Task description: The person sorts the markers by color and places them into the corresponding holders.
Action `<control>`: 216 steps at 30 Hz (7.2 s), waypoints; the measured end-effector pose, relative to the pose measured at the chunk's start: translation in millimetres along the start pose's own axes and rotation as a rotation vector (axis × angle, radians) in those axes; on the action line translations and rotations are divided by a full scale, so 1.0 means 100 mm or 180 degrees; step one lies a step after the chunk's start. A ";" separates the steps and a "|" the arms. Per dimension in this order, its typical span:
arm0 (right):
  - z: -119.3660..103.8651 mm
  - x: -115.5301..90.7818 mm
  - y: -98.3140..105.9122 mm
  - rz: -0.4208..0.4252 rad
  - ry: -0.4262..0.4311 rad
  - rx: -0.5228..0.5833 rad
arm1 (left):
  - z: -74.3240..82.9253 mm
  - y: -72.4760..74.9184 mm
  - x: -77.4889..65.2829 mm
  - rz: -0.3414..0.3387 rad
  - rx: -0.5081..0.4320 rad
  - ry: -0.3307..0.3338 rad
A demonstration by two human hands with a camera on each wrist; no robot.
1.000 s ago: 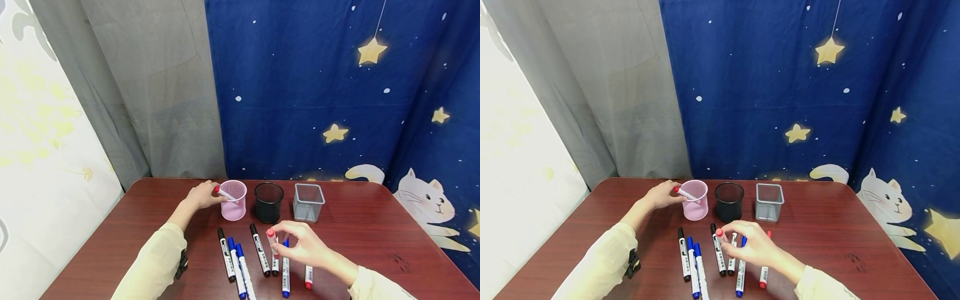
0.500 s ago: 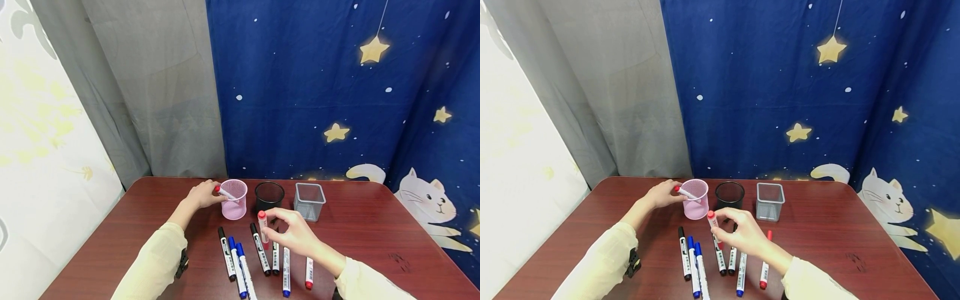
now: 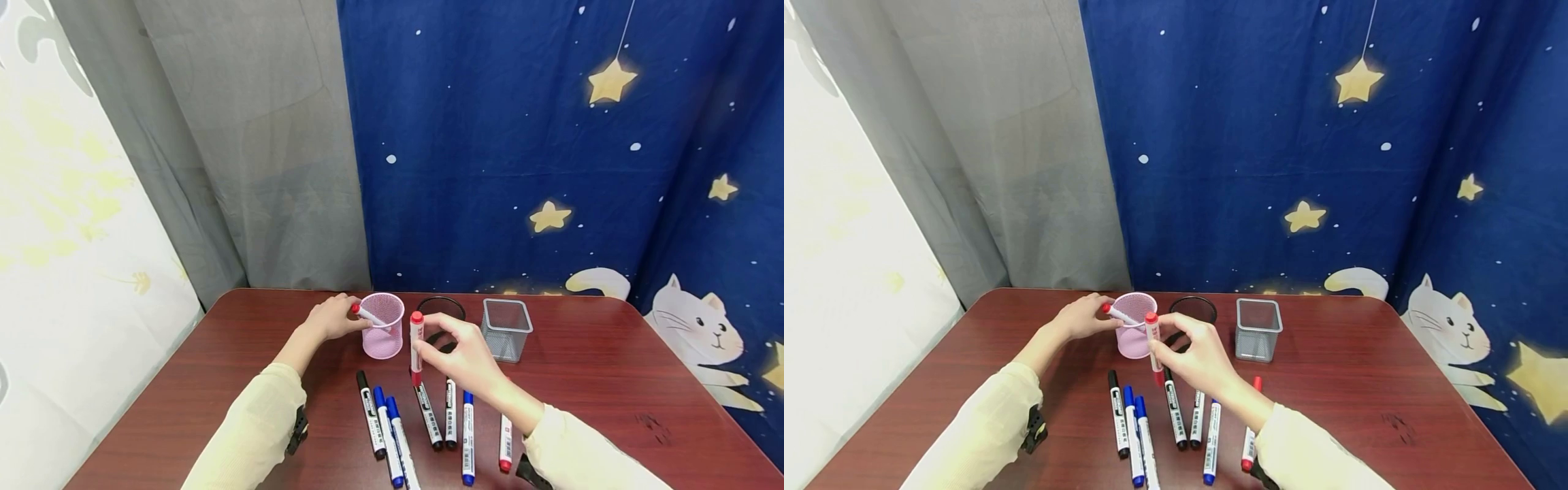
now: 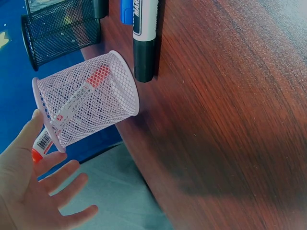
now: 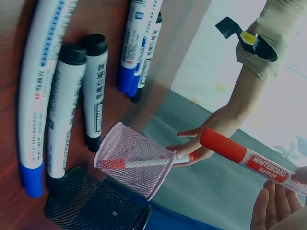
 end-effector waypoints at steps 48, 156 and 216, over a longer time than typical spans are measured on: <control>0.13 0.67 -0.26 0.0327 -0.0251 0.0214 | -0.02 -0.01 0.02 -0.0036 -0.0012 0.0042; 0.70 0.21 -0.39 -0.0081 0.0583 -0.0540 | -0.03 -0.02 0.02 -0.0073 -0.0037 0.0087; 1.28 -1.23 0.29 -0.0983 0.2310 -0.1693 | -0.01 -0.01 0.02 -0.0059 -0.0058 0.0045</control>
Point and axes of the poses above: each hand's wrist, its own x-axis towards the middle knuckle, its own y-axis out of the back of the hand, z = x × y, the point moved 3 cm from there along x, towards the middle knuckle, and after that the axes turned 8 degrees about -x, right-handed, at the moved point
